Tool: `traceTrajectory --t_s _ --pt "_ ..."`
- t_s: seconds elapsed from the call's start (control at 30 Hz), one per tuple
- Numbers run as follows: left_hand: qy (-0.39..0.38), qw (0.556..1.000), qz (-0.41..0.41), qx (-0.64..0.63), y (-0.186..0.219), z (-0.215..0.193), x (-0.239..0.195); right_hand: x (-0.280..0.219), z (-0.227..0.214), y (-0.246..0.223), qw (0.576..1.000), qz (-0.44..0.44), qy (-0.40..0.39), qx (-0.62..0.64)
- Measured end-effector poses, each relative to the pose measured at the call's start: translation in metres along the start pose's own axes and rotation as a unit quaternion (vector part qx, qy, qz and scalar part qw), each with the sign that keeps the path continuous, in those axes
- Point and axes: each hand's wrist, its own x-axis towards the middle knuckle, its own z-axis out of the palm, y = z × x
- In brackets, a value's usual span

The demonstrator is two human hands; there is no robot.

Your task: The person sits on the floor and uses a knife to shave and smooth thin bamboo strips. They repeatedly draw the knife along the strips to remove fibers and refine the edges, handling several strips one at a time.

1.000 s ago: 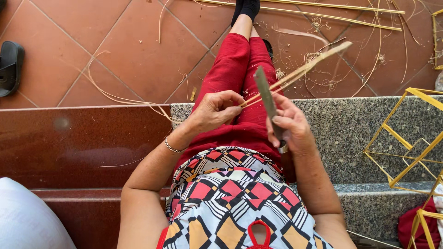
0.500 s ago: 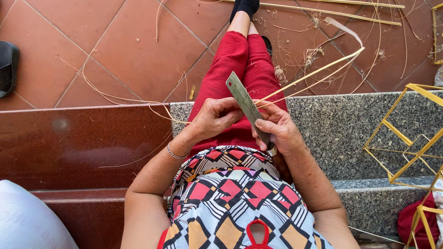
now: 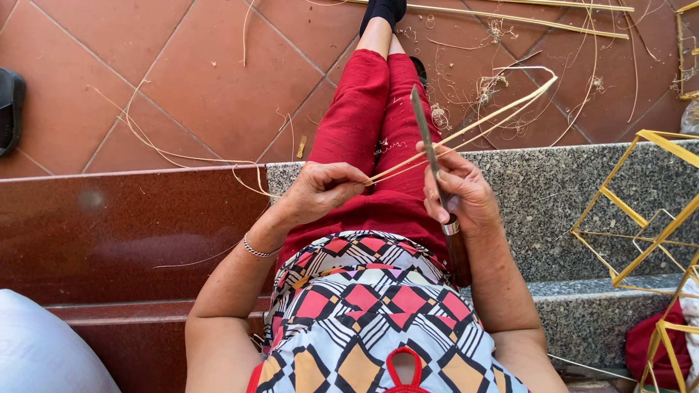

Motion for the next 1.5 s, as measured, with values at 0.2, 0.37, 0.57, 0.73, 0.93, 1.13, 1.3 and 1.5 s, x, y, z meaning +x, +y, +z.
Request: traceTrajectory --t_s 0.2,0.37,0.57,0.73,0.93,1.13,1.3,1.5 --pt "0.003 0.991 -0.104 -0.085 -0.012 -0.005 -0.01 0.0 -0.013 -0.018 0.998 -0.069 -0.005 0.009" --pt "0.029 0.987 -0.129 -0.089 -0.009 -0.007 -0.009 -0.004 -0.011 -0.03 0.992 -0.123 -0.026 0.03" --pt "0.116 0.98 0.012 0.159 0.0 0.012 -0.001 -0.007 0.008 -0.013 0.994 -0.041 0.025 -0.1" --pt "0.138 0.865 0.178 0.449 0.001 0.023 0.005 0.001 0.021 0.013 0.992 0.027 0.062 -0.104" --pt "0.131 0.802 0.222 0.538 0.003 0.028 0.006 0.006 0.024 0.024 0.981 0.059 0.114 -0.148" --pt "0.145 0.808 0.242 0.518 0.008 0.023 0.011 0.009 0.008 0.027 0.99 0.07 0.103 -0.066" --pt "0.159 0.823 0.254 0.483 0.009 0.027 0.014 0.01 -0.007 0.03 0.994 0.058 0.096 -0.004" --pt "0.201 0.937 0.121 0.26 -0.004 0.031 0.017 0.01 -0.009 0.032 0.995 0.045 0.089 -0.017"
